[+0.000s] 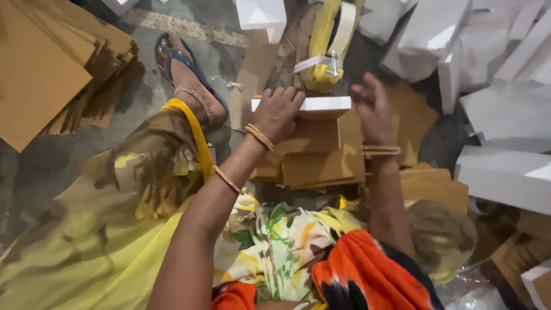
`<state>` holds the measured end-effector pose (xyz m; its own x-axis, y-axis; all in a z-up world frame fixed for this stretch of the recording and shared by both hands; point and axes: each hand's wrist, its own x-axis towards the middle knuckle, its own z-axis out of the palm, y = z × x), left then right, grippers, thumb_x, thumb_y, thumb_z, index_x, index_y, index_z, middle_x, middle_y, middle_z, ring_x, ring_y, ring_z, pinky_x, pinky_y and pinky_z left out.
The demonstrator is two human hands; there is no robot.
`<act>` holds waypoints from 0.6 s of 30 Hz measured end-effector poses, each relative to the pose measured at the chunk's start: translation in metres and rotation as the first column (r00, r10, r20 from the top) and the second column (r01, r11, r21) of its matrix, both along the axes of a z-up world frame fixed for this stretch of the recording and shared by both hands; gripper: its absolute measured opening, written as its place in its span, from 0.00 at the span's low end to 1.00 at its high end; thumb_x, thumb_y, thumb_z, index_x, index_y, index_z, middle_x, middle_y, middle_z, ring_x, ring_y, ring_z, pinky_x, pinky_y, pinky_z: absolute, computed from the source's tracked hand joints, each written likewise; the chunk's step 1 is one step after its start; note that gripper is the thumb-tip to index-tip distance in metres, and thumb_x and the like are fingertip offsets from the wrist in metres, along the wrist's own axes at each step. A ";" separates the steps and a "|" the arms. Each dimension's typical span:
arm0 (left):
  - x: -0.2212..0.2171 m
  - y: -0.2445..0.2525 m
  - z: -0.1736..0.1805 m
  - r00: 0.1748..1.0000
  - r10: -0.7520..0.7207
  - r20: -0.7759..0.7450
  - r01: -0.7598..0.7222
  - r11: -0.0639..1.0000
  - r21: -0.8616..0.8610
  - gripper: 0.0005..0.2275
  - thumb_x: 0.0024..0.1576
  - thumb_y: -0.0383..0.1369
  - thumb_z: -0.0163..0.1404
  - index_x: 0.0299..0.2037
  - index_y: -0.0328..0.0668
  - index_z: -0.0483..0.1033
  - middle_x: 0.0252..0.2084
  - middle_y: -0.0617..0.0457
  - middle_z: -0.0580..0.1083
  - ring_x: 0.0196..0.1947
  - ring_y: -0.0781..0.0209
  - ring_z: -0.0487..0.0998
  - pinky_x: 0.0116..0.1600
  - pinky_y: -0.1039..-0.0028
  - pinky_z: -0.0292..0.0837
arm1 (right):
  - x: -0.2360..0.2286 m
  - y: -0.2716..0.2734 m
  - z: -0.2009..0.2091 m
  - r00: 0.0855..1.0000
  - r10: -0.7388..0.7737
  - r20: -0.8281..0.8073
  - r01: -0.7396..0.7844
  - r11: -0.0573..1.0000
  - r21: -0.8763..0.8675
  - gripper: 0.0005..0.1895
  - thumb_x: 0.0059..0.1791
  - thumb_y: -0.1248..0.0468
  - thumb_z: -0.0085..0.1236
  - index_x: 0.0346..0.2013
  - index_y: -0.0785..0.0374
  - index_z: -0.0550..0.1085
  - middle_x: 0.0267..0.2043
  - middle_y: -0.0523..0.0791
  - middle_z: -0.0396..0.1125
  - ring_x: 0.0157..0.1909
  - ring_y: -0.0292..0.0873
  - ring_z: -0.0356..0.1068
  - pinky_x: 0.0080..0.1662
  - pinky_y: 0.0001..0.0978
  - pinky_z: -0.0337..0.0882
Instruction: The person sits on the floor and repeatedly places white rectangular items into brown cardboard boxes. They fold the box flaps and secure them using a tape dispenser. The person handles multiple boxes and items throughout the sequence.
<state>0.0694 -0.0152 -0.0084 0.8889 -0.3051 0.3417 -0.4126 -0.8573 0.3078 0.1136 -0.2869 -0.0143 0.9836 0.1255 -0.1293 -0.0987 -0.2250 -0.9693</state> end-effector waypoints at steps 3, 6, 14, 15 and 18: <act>-0.002 -0.004 0.000 0.998 0.001 0.068 0.001 1.000 -0.027 0.17 0.45 0.30 0.54 0.45 0.45 0.71 0.41 0.51 0.71 0.44 0.51 0.73 0.46 0.61 0.64 | 0.013 0.008 0.021 0.996 0.060 -0.059 -0.057 0.997 0.052 0.32 0.57 0.65 0.54 0.74 0.65 0.56 0.55 0.48 0.72 0.56 0.39 0.71 0.54 0.28 0.71; -0.004 -0.005 0.000 0.999 0.021 0.037 -0.021 1.000 -0.010 0.15 0.45 0.30 0.54 0.44 0.46 0.71 0.40 0.51 0.70 0.44 0.52 0.72 0.46 0.61 0.64 | 0.031 0.026 0.025 0.981 0.172 -0.092 -0.162 0.981 0.107 0.33 0.55 0.67 0.55 0.73 0.66 0.55 0.49 0.48 0.73 0.53 0.38 0.72 0.53 0.26 0.72; 0.002 -0.005 -0.008 0.997 -0.003 0.073 0.005 1.000 -0.025 0.14 0.48 0.30 0.51 0.46 0.44 0.71 0.41 0.51 0.70 0.42 0.52 0.72 0.45 0.62 0.64 | 0.062 0.035 -0.014 0.990 0.089 -0.108 -0.092 0.996 -0.018 0.32 0.47 0.77 0.61 0.65 0.65 0.65 0.46 0.49 0.73 0.45 0.39 0.74 0.46 0.29 0.75; 0.003 -0.005 -0.007 0.996 -0.013 0.094 0.015 1.000 -0.024 0.14 0.49 0.30 0.51 0.46 0.44 0.71 0.41 0.51 0.70 0.42 0.52 0.72 0.45 0.62 0.64 | 0.064 0.033 -0.015 0.992 0.095 -0.081 -0.098 0.995 -0.028 0.32 0.47 0.78 0.62 0.64 0.66 0.66 0.47 0.49 0.72 0.46 0.39 0.73 0.47 0.29 0.75; -0.002 -0.003 0.001 0.997 0.001 0.073 0.000 1.000 -0.006 0.10 0.54 0.31 0.49 0.46 0.45 0.71 0.40 0.52 0.70 0.42 0.54 0.72 0.48 0.63 0.65 | 0.064 0.031 -0.014 0.982 0.115 -0.149 -0.117 0.993 -0.001 0.37 0.45 0.78 0.61 0.67 0.63 0.62 0.46 0.48 0.73 0.47 0.40 0.75 0.49 0.28 0.77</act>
<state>0.0671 -0.0186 -0.0075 0.8615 -0.3022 0.4079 -0.4337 -0.8558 0.2820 0.1776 -0.2559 -0.0282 0.9322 0.2357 -0.2747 -0.2142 -0.2524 -0.9436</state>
